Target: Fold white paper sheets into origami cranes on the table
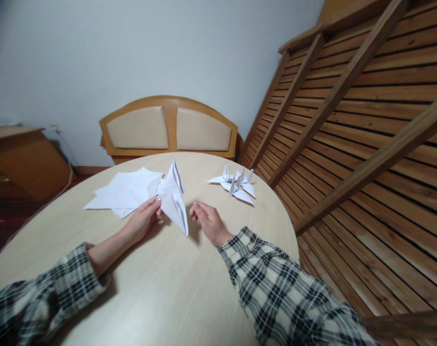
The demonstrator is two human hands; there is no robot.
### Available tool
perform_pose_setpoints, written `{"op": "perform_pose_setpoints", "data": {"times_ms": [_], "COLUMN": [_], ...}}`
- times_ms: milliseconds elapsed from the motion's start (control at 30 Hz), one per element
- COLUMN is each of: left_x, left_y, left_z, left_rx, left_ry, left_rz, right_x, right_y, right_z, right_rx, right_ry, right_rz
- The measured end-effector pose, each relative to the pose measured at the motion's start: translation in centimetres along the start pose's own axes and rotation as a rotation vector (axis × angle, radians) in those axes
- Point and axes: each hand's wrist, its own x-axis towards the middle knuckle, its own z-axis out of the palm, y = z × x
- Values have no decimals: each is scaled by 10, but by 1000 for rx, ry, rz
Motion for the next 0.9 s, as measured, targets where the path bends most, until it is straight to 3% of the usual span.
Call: {"op": "perform_pose_setpoints", "data": {"times_ms": [300,633,900], "left_x": [-4,-6,-6], "left_y": [3,5,8], "left_z": [1,2,5], "left_rx": [253,279,293], "left_ry": [-204,-213,-211], "left_rz": [58,22,18], "right_x": [0,1,2], "right_y": [2,1,8], "right_z": [2,3,5], "right_rx": [3,-40,89], "right_ry": [-53,-36,-58], "right_rz": [-28,-33,4]}}
